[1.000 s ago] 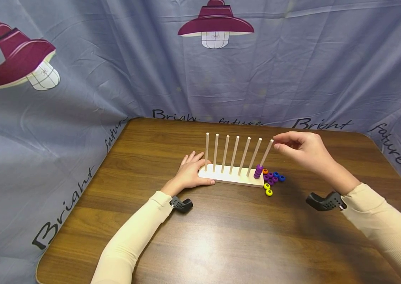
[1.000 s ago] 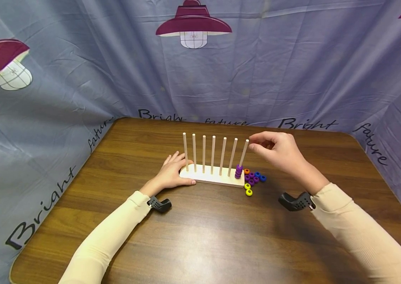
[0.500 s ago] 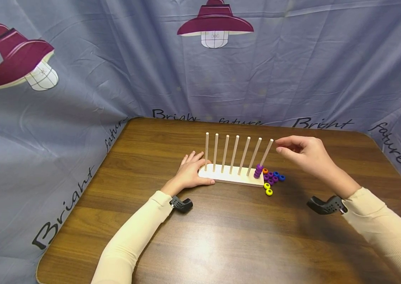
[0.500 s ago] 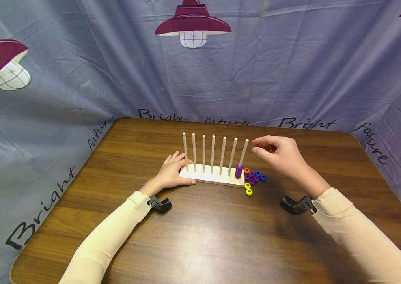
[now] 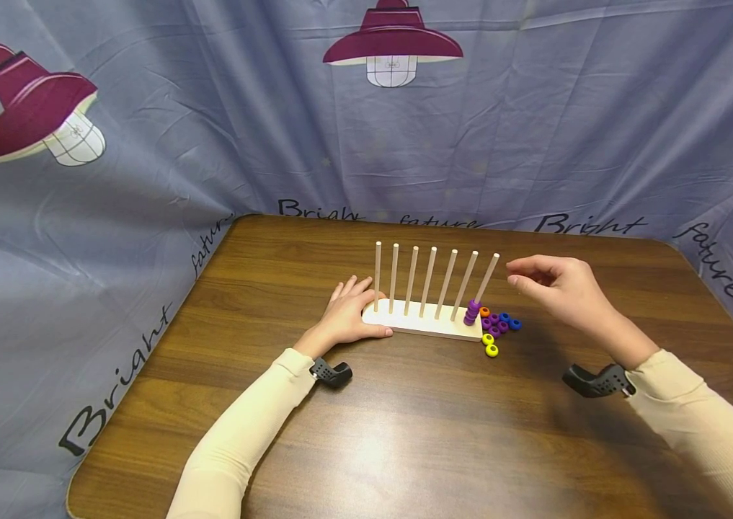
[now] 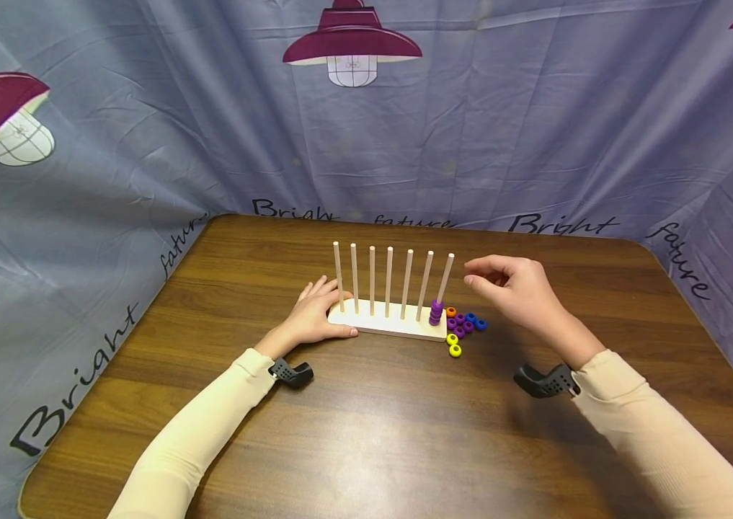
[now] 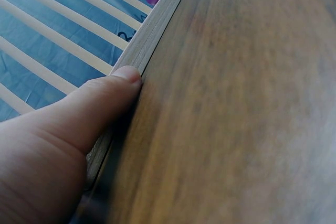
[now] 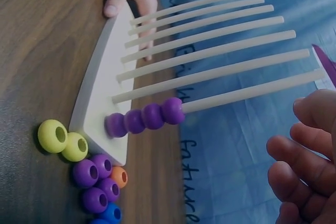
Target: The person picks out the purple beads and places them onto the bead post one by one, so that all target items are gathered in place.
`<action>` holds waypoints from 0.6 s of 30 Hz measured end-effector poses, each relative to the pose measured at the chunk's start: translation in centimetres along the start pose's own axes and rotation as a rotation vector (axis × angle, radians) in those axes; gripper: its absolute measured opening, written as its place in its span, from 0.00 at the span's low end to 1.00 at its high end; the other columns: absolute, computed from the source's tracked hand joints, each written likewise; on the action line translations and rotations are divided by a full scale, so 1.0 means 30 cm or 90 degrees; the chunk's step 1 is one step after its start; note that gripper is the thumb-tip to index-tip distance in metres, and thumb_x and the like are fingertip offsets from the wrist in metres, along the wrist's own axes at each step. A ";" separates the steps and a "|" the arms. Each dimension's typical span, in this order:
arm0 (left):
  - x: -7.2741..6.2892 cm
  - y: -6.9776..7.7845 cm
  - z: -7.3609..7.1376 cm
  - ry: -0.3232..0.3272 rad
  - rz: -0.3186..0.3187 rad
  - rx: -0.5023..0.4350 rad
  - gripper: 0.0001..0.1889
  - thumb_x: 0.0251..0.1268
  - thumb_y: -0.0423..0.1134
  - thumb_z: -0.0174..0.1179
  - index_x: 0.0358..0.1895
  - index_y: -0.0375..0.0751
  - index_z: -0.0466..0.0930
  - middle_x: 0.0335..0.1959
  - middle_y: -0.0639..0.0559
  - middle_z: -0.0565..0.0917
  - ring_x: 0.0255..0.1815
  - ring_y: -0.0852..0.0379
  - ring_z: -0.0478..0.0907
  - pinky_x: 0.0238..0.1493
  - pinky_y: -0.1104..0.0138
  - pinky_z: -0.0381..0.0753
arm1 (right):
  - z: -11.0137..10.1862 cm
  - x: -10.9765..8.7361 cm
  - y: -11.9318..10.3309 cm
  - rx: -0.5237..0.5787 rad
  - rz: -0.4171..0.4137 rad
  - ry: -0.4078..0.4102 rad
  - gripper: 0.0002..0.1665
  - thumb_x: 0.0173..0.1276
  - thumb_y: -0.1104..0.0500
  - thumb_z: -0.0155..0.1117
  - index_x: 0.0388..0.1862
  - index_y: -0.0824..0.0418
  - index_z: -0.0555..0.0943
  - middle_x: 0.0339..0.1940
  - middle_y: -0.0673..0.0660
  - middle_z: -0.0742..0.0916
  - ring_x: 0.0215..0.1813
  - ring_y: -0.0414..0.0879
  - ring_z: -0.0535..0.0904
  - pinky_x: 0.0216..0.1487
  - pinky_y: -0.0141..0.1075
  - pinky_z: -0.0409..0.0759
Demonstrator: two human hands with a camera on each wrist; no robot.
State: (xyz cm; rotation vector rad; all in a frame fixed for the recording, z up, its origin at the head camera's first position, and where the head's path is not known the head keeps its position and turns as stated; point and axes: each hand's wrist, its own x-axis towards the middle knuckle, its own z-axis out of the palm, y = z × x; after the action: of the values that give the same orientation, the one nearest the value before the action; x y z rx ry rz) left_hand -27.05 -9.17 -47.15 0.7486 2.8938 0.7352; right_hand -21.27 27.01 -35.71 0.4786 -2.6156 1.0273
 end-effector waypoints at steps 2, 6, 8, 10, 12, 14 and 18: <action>-0.001 0.001 -0.001 0.001 -0.001 -0.001 0.37 0.50 0.64 0.73 0.64 0.52 0.79 0.81 0.40 0.61 0.85 0.35 0.47 0.84 0.42 0.40 | 0.002 -0.004 0.004 0.002 -0.001 -0.002 0.10 0.65 0.62 0.72 0.45 0.60 0.89 0.30 0.28 0.85 0.27 0.28 0.76 0.26 0.22 0.72; -0.002 0.002 -0.003 0.002 0.001 0.001 0.37 0.50 0.64 0.73 0.64 0.52 0.79 0.81 0.40 0.61 0.85 0.35 0.48 0.84 0.42 0.40 | 0.008 -0.013 0.012 0.009 0.008 -0.004 0.10 0.65 0.61 0.72 0.45 0.60 0.90 0.31 0.27 0.85 0.28 0.28 0.76 0.27 0.22 0.73; -0.002 0.002 -0.003 0.002 0.002 0.001 0.37 0.51 0.64 0.73 0.64 0.51 0.79 0.81 0.40 0.61 0.85 0.35 0.48 0.84 0.42 0.40 | 0.011 -0.017 0.015 0.009 0.011 -0.005 0.10 0.66 0.61 0.72 0.45 0.60 0.90 0.32 0.27 0.85 0.28 0.28 0.77 0.27 0.22 0.73; -0.002 0.002 -0.002 0.002 0.002 0.002 0.38 0.51 0.64 0.73 0.64 0.51 0.79 0.81 0.40 0.61 0.85 0.36 0.47 0.84 0.42 0.40 | 0.014 -0.019 0.019 0.008 0.016 -0.005 0.10 0.66 0.61 0.72 0.45 0.59 0.90 0.31 0.28 0.85 0.28 0.28 0.77 0.27 0.22 0.73; -0.001 0.001 -0.001 0.002 0.002 0.001 0.37 0.51 0.64 0.73 0.64 0.51 0.79 0.81 0.40 0.61 0.85 0.36 0.47 0.84 0.42 0.40 | 0.017 -0.023 0.023 0.008 0.022 -0.007 0.10 0.66 0.60 0.72 0.45 0.59 0.89 0.31 0.29 0.86 0.28 0.29 0.77 0.27 0.23 0.73; -0.002 0.000 -0.001 0.003 0.002 0.000 0.37 0.50 0.64 0.73 0.64 0.52 0.79 0.81 0.40 0.61 0.85 0.35 0.47 0.84 0.42 0.40 | 0.020 -0.028 0.028 0.006 0.024 -0.009 0.10 0.66 0.60 0.72 0.45 0.59 0.89 0.32 0.32 0.87 0.28 0.29 0.77 0.27 0.23 0.74; -0.002 0.000 -0.001 0.004 0.003 -0.003 0.37 0.50 0.64 0.73 0.64 0.52 0.79 0.81 0.40 0.62 0.85 0.35 0.48 0.84 0.42 0.40 | 0.026 -0.041 0.040 0.006 0.022 -0.014 0.10 0.66 0.61 0.72 0.45 0.59 0.89 0.33 0.39 0.90 0.28 0.28 0.78 0.27 0.23 0.74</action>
State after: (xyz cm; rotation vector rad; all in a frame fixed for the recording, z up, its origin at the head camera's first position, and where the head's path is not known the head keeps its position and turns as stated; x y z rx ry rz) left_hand -27.00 -9.21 -47.14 0.7539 2.8955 0.7458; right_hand -20.77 27.55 -37.45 0.4512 -2.6490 1.0508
